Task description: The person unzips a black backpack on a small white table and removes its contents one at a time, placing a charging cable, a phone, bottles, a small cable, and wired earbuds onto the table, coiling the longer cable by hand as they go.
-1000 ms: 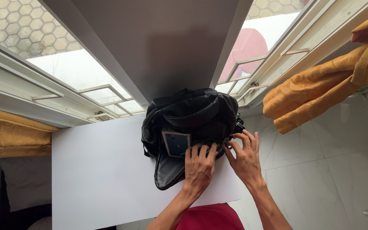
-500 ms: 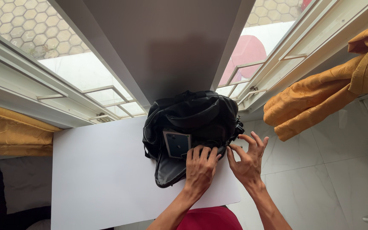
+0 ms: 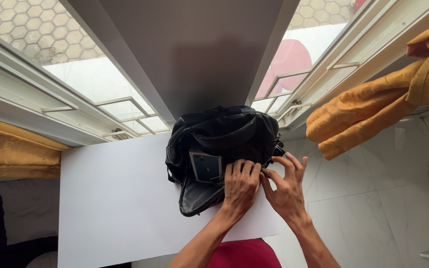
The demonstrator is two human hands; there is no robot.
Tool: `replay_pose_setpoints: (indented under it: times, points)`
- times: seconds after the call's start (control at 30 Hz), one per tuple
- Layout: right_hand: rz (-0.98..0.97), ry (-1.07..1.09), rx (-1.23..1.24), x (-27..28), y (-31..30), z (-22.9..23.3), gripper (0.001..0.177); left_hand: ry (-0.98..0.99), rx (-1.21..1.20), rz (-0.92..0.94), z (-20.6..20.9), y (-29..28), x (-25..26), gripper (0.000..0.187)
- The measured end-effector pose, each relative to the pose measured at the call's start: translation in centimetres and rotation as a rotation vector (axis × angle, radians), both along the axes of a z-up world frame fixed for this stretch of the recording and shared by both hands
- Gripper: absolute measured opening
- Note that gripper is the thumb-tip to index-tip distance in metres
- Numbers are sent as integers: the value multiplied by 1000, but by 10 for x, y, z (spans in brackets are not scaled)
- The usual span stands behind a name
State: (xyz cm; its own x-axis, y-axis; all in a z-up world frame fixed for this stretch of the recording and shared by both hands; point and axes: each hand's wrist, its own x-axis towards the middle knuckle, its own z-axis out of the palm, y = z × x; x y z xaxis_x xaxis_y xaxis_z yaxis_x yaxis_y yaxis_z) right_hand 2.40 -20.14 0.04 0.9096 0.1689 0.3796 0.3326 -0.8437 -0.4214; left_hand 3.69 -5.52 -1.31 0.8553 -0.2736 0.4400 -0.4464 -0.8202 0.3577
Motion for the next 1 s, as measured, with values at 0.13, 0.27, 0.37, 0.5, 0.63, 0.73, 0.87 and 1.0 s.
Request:
replay_pose_setpoints:
  times: [0.13,0.27,0.37,0.5,0.63,0.73,0.87,1.0]
  points:
    - [76,120,60,3,-14,3,35,2,-6,-10,-3,-4,3,25]
    - [93,196,-20,9,-23,2,47,-1,-7,4,0,-3,3,19]
    - [72,152,-71,12,-16,-12,46,-13,-15,32,4,-4,1,12]
    - [33,50,-23,14,-6,-33,34,18,-11,43,9,-5,2,12]
    - [-2,-6,10,15,-10,-46,26,0,-25,15,13,-7,1,9]
    - [-19,-33,-18,15,-12,-50,21,-12,-49,33,15,-8,3,10]
    - [-34,-31,-40,15,-12,-47,22,-18,-94,74,20,-3,3,12]
    - [-38,-14,-57,10,-12,-44,27,-41,-105,85,24,2,1,10]
